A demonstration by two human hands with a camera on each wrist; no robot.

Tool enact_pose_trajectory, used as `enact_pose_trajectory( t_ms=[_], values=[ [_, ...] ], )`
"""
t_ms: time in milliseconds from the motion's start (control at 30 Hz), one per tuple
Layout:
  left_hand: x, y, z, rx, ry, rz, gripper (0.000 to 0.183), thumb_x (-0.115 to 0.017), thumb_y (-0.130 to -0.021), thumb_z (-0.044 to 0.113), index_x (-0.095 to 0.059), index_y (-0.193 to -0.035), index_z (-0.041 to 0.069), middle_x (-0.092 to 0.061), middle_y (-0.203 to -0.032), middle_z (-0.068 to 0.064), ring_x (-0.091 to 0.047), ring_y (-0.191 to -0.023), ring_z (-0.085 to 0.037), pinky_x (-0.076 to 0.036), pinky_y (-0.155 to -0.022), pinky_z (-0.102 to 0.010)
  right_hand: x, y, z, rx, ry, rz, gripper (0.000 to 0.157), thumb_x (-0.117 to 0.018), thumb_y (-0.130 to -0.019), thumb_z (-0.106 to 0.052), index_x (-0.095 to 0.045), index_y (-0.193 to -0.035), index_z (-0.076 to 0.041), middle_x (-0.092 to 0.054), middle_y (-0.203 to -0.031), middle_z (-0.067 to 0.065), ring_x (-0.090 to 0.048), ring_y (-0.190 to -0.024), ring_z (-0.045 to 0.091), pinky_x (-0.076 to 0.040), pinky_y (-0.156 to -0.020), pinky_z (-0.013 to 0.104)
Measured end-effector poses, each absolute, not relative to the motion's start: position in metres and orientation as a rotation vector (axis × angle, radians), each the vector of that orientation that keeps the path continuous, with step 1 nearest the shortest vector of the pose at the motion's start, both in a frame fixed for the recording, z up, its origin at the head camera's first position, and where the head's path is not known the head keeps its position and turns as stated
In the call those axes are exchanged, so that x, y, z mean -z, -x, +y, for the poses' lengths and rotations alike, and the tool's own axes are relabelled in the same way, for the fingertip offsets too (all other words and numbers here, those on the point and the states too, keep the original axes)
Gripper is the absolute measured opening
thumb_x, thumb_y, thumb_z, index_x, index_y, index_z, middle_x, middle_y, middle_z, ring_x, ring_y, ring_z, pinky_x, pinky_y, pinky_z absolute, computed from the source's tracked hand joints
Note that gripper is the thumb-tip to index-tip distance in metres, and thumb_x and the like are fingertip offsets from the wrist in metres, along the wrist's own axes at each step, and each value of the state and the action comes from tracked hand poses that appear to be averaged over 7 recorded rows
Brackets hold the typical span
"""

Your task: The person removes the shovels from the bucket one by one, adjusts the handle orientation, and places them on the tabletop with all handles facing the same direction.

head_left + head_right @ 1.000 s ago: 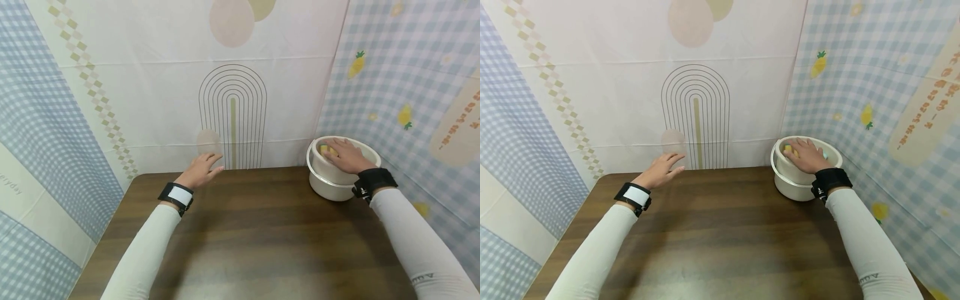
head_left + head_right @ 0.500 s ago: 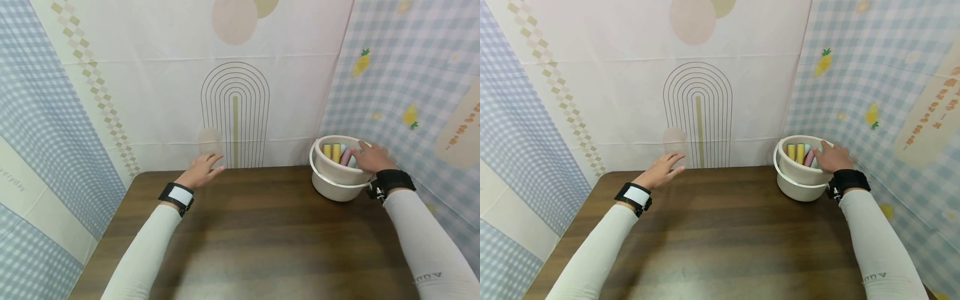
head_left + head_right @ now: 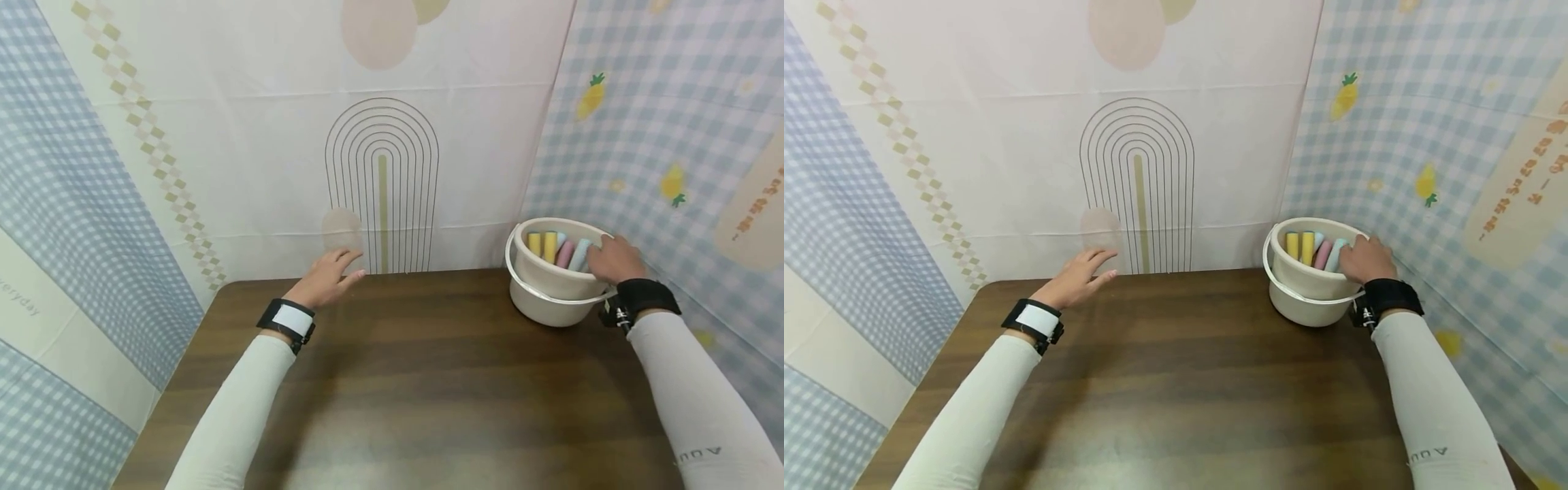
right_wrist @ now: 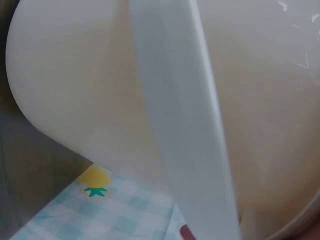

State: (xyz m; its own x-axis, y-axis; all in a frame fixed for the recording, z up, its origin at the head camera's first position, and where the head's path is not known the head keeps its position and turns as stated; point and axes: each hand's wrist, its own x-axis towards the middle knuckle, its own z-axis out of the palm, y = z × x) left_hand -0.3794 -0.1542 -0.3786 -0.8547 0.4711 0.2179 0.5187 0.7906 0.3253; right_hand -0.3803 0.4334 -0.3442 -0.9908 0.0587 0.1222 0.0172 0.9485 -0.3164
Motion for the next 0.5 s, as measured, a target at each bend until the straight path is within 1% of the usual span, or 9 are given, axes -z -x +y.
enact_pose_trajectory(
  t_ms=[67, 133, 200, 233, 267, 333, 367, 433, 500],
  values=[
    [0.3779, 0.3785, -0.1557, 0.586, 0.79, -2.852, 0.059, -0.045, -0.11, 0.043, -0.037, -0.161, 0.014, -0.035, -0.164, -0.021, -0.029, -0.154, -0.042, -0.02, -0.124, -0.067, 0.3458, 0.3796, 0.4338, -0.542, 0.078, -2.909, 0.058, -0.025, -0.101, -0.02, -0.044, -0.133, 0.025, -0.045, -0.125, 0.046, -0.048, -0.11, 0.059, -0.041, -0.097, 0.07],
    [0.3782, 0.3781, -0.1569, 0.594, 0.79, -2.852, 0.059, -0.045, -0.11, 0.043, -0.039, -0.16, 0.012, -0.036, -0.164, -0.021, -0.03, -0.154, -0.042, -0.021, -0.124, -0.067, 0.3478, 0.3791, 0.4339, -0.606, 0.106, -2.835, 0.053, -0.029, -0.095, -0.014, -0.047, -0.126, 0.026, -0.049, -0.116, 0.044, -0.052, -0.097, 0.054, -0.046, -0.088, 0.065],
    [0.3798, 0.3784, -0.1582, 0.586, 0.796, -2.853, 0.059, -0.045, -0.11, 0.044, -0.04, -0.159, 0.011, -0.036, -0.164, -0.022, -0.03, -0.153, -0.043, -0.021, -0.124, -0.066, 0.3491, 0.3777, 0.4329, -0.645, 0.129, -2.782, 0.053, -0.03, -0.092, -0.011, -0.047, -0.127, 0.026, -0.051, -0.113, 0.043, -0.052, -0.094, 0.052, -0.048, -0.084, 0.062],
    [0.3806, 0.3786, -0.1588, 0.579, 0.8, -2.853, 0.059, -0.045, -0.11, 0.043, -0.041, -0.158, 0.01, -0.037, -0.163, -0.023, -0.031, -0.153, -0.043, -0.022, -0.124, -0.066, 0.3498, 0.377, 0.4322, -0.657, 0.144, -2.76, 0.051, -0.03, -0.092, -0.01, -0.049, -0.123, 0.025, -0.052, -0.107, 0.042, -0.053, -0.09, 0.051, -0.048, -0.08, 0.059],
    [0.3816, 0.3789, -0.1592, 0.574, 0.8, -2.856, 0.059, -0.044, -0.11, 0.044, -0.042, -0.158, 0.009, -0.037, -0.163, -0.023, -0.031, -0.153, -0.043, -0.022, -0.125, -0.065, 0.3505, 0.3765, 0.4315, -0.667, 0.163, -2.739, 0.048, -0.029, -0.092, -0.01, -0.051, -0.117, 0.024, -0.053, -0.1, 0.04, -0.052, -0.085, 0.049, -0.048, -0.075, 0.055],
    [0.3832, 0.3795, -0.16, 0.567, 0.799, -2.861, 0.059, -0.044, -0.11, 0.045, -0.044, -0.157, 0.008, -0.037, -0.163, -0.023, -0.031, -0.153, -0.042, -0.022, -0.125, -0.064, 0.3511, 0.3746, 0.4294, -0.688, 0.194, -2.7, 0.039, -0.03, -0.091, -0.009, -0.054, -0.101, 0.019, -0.052, -0.086, 0.032, -0.05, -0.076, 0.044, -0.043, -0.067, 0.046],
    [0.3837, 0.3797, -0.1603, 0.568, 0.798, -2.863, 0.059, -0.043, -0.111, 0.045, -0.044, -0.156, 0.007, -0.037, -0.163, -0.023, -0.03, -0.153, -0.042, -0.021, -0.126, -0.063, 0.3515, 0.3739, 0.4285, -0.69, 0.203, -2.68, 0.033, -0.03, -0.09, -0.009, -0.053, -0.091, 0.015, -0.05, -0.079, 0.028, -0.049, -0.072, 0.042, -0.041, -0.064, 0.043],
    [0.3838, 0.38, -0.1603, 0.574, 0.796, -2.868, 0.059, -0.043, -0.11, 0.045, -0.046, -0.155, 0.006, -0.036, -0.163, -0.023, -0.03, -0.154, -0.042, -0.021, -0.126, -0.063, 0.3524, 0.3727, 0.4283, -0.686, 0.214, -2.653, 0.024, -0.031, -0.089, -0.008, -0.048, -0.078, 0.005, -0.046, -0.069, 0.021, -0.045, -0.065, 0.039, -0.036, -0.06, 0.039],
    [0.3836, 0.3807, -0.16, 0.579, 0.799, -2.871, 0.059, -0.043, -0.11, 0.045, -0.048, -0.153, 0.005, -0.036, -0.163, -0.023, -0.029, -0.154, -0.042, -0.021, -0.126, -0.063, 0.3535, 0.3715, 0.4292, -0.681, 0.211, -2.641, 0.021, -0.032, -0.088, -0.008, -0.044, -0.072, 0.001, -0.043, -0.066, 0.018, -0.042, -0.063, 0.037, -0.035, -0.059, 0.039]
  ],
)
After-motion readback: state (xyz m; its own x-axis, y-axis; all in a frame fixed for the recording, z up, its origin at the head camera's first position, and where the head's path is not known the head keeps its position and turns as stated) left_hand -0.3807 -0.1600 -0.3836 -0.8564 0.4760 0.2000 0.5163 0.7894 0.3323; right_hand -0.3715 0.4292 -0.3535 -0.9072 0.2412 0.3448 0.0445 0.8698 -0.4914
